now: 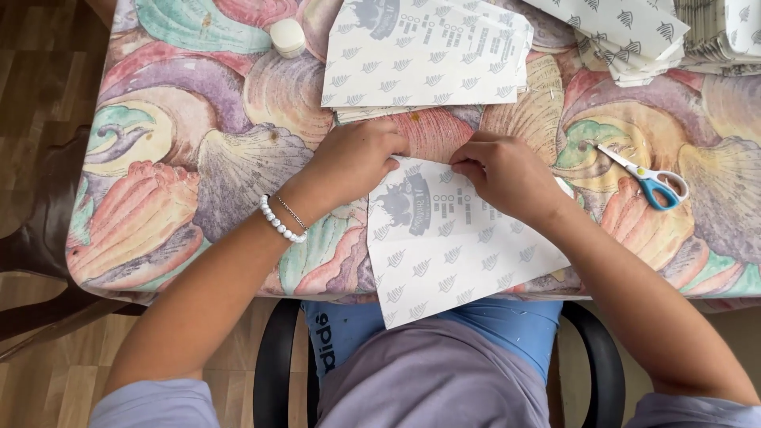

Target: Folding printed paper sheets into bags on a table

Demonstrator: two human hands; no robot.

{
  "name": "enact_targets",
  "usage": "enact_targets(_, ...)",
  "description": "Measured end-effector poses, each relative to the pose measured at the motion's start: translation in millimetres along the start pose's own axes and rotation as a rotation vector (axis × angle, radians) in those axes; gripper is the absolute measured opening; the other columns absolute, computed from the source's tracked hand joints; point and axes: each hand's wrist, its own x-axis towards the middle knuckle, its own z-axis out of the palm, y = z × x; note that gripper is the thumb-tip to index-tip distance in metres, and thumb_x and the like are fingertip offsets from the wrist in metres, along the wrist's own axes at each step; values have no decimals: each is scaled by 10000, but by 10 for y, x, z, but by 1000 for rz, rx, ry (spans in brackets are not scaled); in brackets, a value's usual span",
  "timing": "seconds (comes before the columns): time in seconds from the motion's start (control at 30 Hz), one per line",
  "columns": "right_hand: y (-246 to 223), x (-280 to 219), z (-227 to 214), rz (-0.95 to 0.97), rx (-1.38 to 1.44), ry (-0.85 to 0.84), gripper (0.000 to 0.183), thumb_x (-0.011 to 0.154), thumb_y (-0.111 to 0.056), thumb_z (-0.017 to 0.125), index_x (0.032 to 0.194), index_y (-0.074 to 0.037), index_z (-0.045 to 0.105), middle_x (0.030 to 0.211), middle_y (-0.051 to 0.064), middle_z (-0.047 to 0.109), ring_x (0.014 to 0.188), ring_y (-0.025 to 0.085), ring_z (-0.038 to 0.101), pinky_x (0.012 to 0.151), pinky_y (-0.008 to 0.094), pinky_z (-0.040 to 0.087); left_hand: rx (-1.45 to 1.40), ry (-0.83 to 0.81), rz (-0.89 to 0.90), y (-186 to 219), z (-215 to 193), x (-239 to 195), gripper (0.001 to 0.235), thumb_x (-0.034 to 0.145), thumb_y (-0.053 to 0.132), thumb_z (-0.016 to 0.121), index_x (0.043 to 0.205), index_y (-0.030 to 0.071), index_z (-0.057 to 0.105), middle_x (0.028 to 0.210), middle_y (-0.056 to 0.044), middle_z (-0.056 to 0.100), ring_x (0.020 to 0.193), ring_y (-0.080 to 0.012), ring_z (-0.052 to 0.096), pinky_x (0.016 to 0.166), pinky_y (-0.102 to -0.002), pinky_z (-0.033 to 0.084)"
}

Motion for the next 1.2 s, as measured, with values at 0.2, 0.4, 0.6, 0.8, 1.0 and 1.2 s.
enact_targets(0.2,-44,-11,-24,-29,-58,-29,103,937,-86,719,993,-20,775,874,126,711,786,268,723,653,365,599,48,69,68,-76,119,8,150,918,101,685,1037,138,770,927,-61,691,875,-329,719,787,-482,571)
enact_targets(0.4,-101,-24,-88,-63,-154,-90,109,950,-120,703,1005,-64,778,901,87,723,868,236,740,687,325,606,89,58,172,-125,64,-6,123,957,50,647,975,93,761,846,-51,668,802,-269,722,747,-406,584)
enact_targets(0.6,-281,21,-321,-114,-305,-222,113,925,-106,698,1002,-75,775,921,88,751,897,235,755,731,316,611,117,66,273,-124,-38,-51,167,965,-46,615,937,40,755,799,-71,675,746,-268,724,703,-383,612)
enact_targets(0.8,-342,56,-412,-247,-363,-238,181,958,-89,640,1092,-83,761,873,80,737,849,213,753,728,305,620,177,123,345,-165,-9,-72,192,975,-28,620,922,81,768,738,-16,640,688,-160,674,743,-312,581)
enact_targets(1.0,-222,-19,-245,-394,-464,-201,193,957,-66,635,1116,-58,743,838,90,718,808,231,739,702,330,629,254,274,510,-133,-60,-83,136,958,-7,664,909,86,750,719,5,591,736,-147,656,842,-331,554)
enact_targets(1.2,-265,-7,-290,-433,-549,-242,188,958,-94,644,1105,-106,761,814,54,702,760,185,705,702,310,620,308,318,604,-193,58,-63,119,966,41,684,897,108,754,750,11,598,815,-155,629,864,-349,528)
